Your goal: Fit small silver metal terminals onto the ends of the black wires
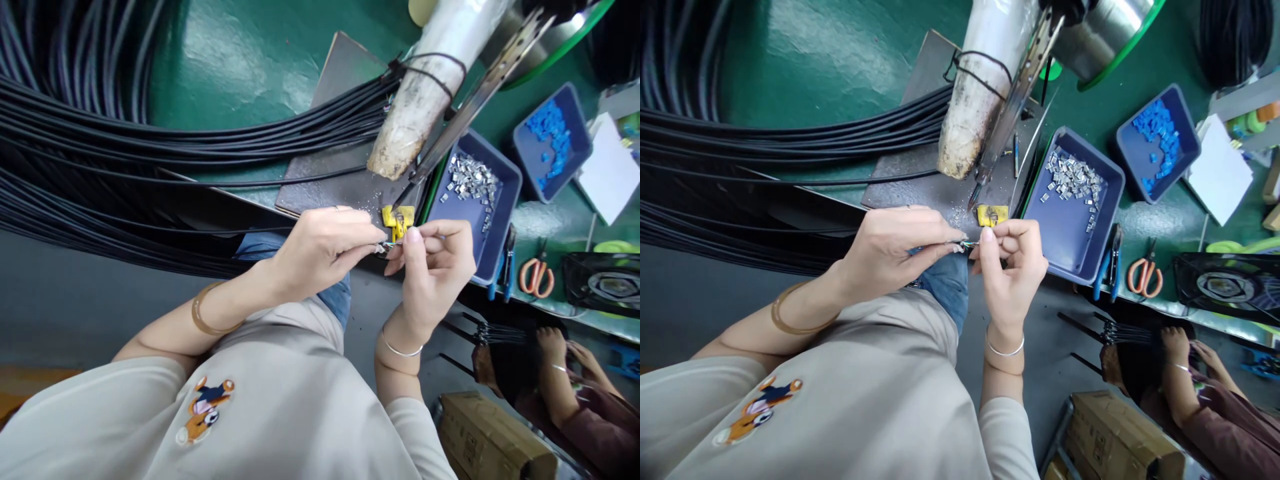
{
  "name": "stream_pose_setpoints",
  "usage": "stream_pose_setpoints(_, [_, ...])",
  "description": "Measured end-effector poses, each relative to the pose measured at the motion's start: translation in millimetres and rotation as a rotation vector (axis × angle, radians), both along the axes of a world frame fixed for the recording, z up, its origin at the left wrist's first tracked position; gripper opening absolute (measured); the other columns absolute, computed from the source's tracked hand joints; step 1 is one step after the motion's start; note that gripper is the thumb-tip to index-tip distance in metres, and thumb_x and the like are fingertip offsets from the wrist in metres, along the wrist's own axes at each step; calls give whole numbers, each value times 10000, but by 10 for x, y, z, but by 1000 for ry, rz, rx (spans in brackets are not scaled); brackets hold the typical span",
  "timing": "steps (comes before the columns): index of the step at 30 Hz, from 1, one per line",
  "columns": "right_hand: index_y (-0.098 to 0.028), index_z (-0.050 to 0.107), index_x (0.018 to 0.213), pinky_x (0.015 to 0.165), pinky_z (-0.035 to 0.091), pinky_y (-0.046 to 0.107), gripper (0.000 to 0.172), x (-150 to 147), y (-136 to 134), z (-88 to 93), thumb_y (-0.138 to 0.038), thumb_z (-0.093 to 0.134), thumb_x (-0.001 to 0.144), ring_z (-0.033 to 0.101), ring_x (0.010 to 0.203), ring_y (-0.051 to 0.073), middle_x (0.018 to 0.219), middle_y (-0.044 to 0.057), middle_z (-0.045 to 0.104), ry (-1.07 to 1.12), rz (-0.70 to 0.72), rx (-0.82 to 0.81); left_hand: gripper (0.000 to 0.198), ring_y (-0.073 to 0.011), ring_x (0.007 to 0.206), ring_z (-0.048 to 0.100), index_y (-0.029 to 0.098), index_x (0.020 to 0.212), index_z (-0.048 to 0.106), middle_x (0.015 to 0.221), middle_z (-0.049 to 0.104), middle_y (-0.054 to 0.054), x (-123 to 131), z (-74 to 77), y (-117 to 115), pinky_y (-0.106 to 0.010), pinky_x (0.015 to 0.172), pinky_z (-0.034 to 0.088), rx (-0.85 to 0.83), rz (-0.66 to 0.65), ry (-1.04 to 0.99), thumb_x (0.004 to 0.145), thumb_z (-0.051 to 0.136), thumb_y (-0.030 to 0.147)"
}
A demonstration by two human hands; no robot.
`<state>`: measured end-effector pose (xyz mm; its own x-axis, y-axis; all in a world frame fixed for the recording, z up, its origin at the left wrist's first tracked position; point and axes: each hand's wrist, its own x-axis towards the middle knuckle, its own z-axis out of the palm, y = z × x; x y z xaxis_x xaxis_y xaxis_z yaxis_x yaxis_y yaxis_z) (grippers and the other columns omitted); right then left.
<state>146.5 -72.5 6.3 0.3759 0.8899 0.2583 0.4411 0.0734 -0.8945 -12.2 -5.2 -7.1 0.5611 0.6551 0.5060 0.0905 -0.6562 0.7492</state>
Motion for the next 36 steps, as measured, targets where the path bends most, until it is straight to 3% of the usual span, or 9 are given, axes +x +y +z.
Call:
stream_pose_setpoints(3, [-259,520,868,439,482,218,107,3,-9,43,-254,620,904,568,468,77,658,-75,614,8,60,-36,180,-102,650,576,152,842,705,710,673,-22,-12,22,-22,-229,665,452,-7,29,1,924,550,194])
stream_pose_setpoints(8, [-267,557,905,551,556,241,97,-14,-44,13,-203,628,891,632,594,84,808,-52,623,-90,84,49,251,-45,464,437,125,614,614,508,539,33,-37,137,-25,-182,471,346,-471,-71,-49,863,601,154])
stream_pose_setpoints(12, [-274,584,937,615,581,268,116,-22,-54,-29,-171,615,893,651,695,106,848,-32,631,-206,56,116,194,-42,476,428,110,621,608,515,518,32,-27,157,-19,-177,447,319,-643,-98,-102,815,608,113])
stream_pose_setpoints(18, [-271,692,975,603,537,262,197,-2,-95,59,-126,668,845,623,785,122,852,-15,647,-442,-42,251,217,-42,523,369,112,587,557,543,431,36,19,83,-24,-180,467,308,-656,-67,-146,792,629,120])
stream_pose_setpoints(21, [-265,717,1028,595,526,243,253,-17,-123,103,-116,695,824,613,728,99,872,-12,662,-536,-28,216,175,-54,560,415,105,633,603,591,491,17,34,51,-32,-182,508,357,-602,-54,-149,803,630,138])
stream_pose_setpoints(25, [-211,671,923,618,521,210,155,-66,-120,110,-97,690,819,612,731,84,810,-16,651,-635,43,173,125,-67,593,473,104,699,657,649,586,-7,45,27,-49,-184,540,389,-515,-13,-127,813,628,146])
stream_pose_setpoints(28, [-201,615,878,643,527,213,94,-96,-101,90,-116,647,854,611,739,83,795,-24,628,-535,57,113,102,-77,618,518,108,746,665,685,624,-20,46,33,-58,-186,563,419,-520,-1,-143,824,627,161])
stream_pose_setpoints(32, [-198,586,836,624,520,224,64,-99,-71,42,-191,614,893,577,704,76,785,-29,579,-264,89,47,127,-60,557,512,113,745,618,629,594,-3,38,77,-43,-168,526,425,-713,-106,-189,845,620,192])
stream_pose_setpoints(36, [-216,602,864,617,544,265,46,-86,-54,-17,-188,637,876,625,726,108,813,-21,603,-294,-32,162,151,-44,525,501,122,716,587,596,574,13,31,97,-15,-149,506,421,-806,-135,-221,846,624,189])
